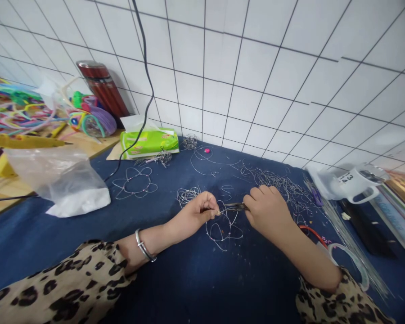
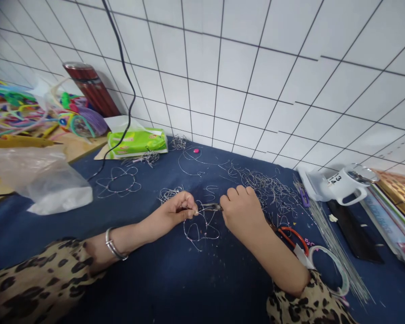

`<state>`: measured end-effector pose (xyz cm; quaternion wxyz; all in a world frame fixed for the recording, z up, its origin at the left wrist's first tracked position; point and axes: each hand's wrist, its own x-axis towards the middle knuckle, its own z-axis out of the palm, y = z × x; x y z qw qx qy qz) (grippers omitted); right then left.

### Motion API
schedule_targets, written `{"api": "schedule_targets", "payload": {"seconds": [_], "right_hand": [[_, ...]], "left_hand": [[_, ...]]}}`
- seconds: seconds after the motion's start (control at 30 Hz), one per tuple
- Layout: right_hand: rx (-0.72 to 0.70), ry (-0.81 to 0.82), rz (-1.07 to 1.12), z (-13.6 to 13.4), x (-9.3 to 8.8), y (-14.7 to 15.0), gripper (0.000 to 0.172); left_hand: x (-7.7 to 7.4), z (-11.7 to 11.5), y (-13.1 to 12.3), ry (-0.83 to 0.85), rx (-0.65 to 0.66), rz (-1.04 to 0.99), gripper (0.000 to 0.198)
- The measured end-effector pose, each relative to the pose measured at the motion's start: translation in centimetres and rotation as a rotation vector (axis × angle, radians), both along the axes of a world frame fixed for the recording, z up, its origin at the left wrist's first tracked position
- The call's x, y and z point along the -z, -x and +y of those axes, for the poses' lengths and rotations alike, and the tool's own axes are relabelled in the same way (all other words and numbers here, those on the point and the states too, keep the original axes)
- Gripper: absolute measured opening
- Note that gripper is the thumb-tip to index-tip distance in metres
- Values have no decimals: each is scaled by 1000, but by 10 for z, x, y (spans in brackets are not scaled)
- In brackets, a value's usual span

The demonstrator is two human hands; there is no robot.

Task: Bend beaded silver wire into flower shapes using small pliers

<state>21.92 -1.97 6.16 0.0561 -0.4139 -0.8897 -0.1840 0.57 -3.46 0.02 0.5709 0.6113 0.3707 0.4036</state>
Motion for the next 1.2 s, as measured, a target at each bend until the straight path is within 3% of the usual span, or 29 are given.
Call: {"api": "schedule_targets", "payload": {"seconds": [0.2, 0.57, 1.2], "right_hand": [[-64, 0, -40, 0, 6, 2, 15], [-30, 13, -43, -12, 5, 9, 16], [12, 22, 19, -12, 18, 10, 15]], "left_hand": [[4, 0, -1, -93, -43, 112, 11], [4, -1, -3, -80, -89, 158, 10], [5, -2, -2, -8, -92, 49, 14]]}}
